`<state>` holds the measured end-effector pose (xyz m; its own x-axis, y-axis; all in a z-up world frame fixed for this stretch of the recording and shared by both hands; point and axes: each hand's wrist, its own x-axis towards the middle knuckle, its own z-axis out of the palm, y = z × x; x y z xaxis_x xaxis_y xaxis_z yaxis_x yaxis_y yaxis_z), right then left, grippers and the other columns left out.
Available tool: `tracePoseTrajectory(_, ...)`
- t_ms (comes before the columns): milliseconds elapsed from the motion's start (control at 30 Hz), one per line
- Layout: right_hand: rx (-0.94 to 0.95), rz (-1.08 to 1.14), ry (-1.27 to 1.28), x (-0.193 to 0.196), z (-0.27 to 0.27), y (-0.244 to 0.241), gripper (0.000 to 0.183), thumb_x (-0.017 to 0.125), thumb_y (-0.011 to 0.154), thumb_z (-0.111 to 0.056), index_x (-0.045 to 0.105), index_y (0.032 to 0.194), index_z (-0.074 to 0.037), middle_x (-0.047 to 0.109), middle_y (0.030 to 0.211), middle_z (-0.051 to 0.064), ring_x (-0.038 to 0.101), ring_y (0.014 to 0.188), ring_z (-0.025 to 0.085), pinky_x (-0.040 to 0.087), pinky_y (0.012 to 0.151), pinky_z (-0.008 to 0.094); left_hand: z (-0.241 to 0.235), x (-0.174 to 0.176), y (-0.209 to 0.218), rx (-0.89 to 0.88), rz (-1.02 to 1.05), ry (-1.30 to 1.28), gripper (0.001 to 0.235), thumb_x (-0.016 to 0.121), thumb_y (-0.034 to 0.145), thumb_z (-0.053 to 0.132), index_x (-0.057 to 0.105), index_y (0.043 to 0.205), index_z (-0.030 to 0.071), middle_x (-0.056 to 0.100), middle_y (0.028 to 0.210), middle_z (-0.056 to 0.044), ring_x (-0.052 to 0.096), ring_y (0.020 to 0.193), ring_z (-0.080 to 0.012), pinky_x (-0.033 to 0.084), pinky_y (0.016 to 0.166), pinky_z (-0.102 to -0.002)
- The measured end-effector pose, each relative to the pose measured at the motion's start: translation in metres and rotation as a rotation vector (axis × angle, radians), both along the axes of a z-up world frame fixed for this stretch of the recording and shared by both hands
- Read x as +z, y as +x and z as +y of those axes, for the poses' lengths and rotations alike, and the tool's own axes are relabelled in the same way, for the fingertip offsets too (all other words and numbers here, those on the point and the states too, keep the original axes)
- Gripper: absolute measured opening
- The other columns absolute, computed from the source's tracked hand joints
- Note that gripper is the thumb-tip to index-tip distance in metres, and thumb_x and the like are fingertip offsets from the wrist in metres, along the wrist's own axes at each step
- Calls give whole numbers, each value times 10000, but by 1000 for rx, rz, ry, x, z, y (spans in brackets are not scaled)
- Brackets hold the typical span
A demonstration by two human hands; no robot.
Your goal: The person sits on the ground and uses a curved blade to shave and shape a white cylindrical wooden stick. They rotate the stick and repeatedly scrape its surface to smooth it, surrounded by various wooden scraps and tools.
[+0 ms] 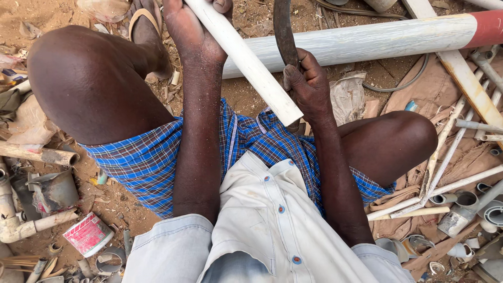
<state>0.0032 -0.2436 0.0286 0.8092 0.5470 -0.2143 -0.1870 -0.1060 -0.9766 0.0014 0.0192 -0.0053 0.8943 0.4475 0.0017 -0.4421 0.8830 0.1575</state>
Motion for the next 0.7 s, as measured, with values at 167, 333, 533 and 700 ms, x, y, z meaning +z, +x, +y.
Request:
tracePoseTrajectory(167, -21, 118, -12, 16, 11, -2, 451, 638, 1091, -257, 536, 1464, -25, 590, 794, -19, 589, 600, 50, 531, 535, 231, 13, 0, 0, 106, 208, -303, 457, 415, 1070, 414, 583, 1063, -11, 634, 845, -123, 671, 715, -245, 634, 700, -356)
tracePoseTrajectory(333, 36, 76, -28, 16, 14, -5, 453, 609, 1109, -293, 536, 1467, -27, 585, 776, -23, 584, 594, 48, 519, 522, 228, 38, -26, -6, 133, 94, -212, 431, 420, 1083, 395, 546, 1137, -14, 647, 898, -144, 692, 753, -257, 657, 766, -357)
tracePoseTrajectory(533, 87, 31, -97, 13, 24, -7, 464, 613, 1096, -306, 539, 1455, -22, 582, 755, -19, 587, 574, 42, 532, 508, 238, 57, -31, -12, 227, 93, -215, 415, 373, 1114, 338, 514, 1188, -45, 648, 946, -169, 708, 823, -259, 662, 823, -342)
tracePoseTrajectory(700, 112, -8, -121, 8, 25, -10, 459, 618, 1105, -311, 544, 1455, -25, 585, 759, -17, 599, 585, 41, 557, 530, 243, 65, -16, -21, 167, 42, -187, 445, 359, 1116, 366, 522, 1184, -43, 657, 1015, -162, 711, 911, -253, 658, 861, -315)
